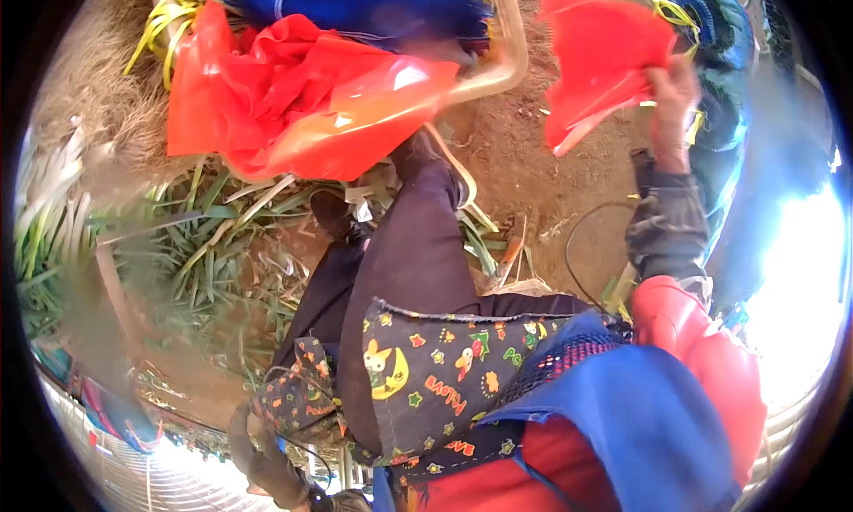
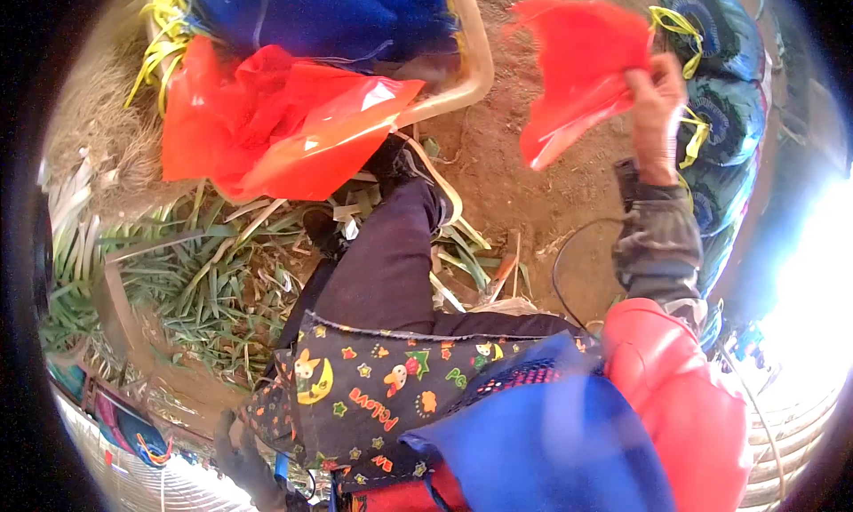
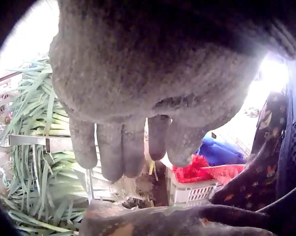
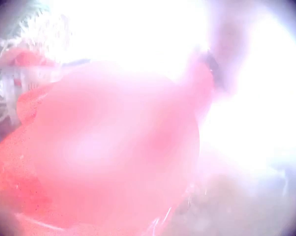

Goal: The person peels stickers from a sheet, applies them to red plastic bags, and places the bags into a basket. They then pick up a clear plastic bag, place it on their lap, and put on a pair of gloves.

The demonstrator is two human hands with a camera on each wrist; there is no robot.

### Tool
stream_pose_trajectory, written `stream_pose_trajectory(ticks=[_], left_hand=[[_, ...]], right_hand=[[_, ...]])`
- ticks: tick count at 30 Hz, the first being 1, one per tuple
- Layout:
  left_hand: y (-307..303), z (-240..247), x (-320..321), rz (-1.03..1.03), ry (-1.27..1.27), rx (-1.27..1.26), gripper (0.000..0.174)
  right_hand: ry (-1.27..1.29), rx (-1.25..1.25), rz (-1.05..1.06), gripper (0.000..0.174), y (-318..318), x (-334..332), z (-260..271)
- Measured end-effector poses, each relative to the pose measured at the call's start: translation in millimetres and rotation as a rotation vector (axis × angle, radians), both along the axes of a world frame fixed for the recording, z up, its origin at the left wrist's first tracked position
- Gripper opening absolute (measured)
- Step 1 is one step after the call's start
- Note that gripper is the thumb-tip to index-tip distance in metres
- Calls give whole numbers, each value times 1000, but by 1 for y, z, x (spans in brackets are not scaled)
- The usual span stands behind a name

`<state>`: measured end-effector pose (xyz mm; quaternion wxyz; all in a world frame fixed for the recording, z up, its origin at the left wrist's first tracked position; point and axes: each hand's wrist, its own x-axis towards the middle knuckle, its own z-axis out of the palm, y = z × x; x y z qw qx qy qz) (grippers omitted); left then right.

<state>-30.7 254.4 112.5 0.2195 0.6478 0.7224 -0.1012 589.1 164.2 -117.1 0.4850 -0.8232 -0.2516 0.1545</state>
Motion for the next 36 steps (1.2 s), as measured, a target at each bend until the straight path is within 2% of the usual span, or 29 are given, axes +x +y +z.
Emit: stream_pose_trajectory(ticks=[1,4,5,7,8,9,11,12,14,15,16,20,21,22,24,26,31,34,36], left_hand=[[2,-1,2,64,-19,-30,33],[3,-3,3,-36,-66,2,32],[9,3,19,27,-78,-52,31],[3,-3,8,29,-160,1,28],[0,-5,3,24,-204,15,28],[-1,-3,2,28,-69,-24,35],[-4,-5,-1,14,-87,2,36],[-7,-6,-4,5,-97,12,36],[-16,-6,-14,48,-82,-2,38],[-16,-7,-16,53,-84,-3,38],[-18,-8,-17,58,-86,-8,38],[-21,-12,-19,65,-94,-12,38],[-21,-11,-20,68,-97,-13,38],[-21,-13,-21,72,-98,-11,39],[-21,-15,-21,69,-103,-18,39],[-20,-18,-21,65,-104,-20,39],[-20,-20,-19,48,-99,-29,40],[-19,-19,-16,63,-91,-37,40],[-16,-14,-11,84,-83,-57,41]], right_hand=[[-35,103,41,16,28,-14,36],[21,450,176,31,104,-55,94],[5,465,255,32,124,-66,91],[-46,478,405,35,157,-89,88],[124,343,463,36,190,-145,108],[-67,164,746,43,212,-164,109],[28,15,1090,43,245,-203,75],[-80,152,1176,44,256,-226,40],[37,48,1338,67,271,-257,-14],[96,-98,1375,77,274,-265,-13],[-14,-157,1413,83,281,-275,-34],[-206,-374,1625,69,298,-299,-107],[-292,-259,1608,58,295,-305,-146],[-369,-359,1638,43,298,-308,-162],[-465,-579,1731,24,309,-319,-174],[-501,-684,1759,24,315,-328,-182],[-482,-684,1776,25,326,-336,-154],[-485,-431,1779,25,324,-318,-105],[-499,-111,1729,30,308,-292,-70]])
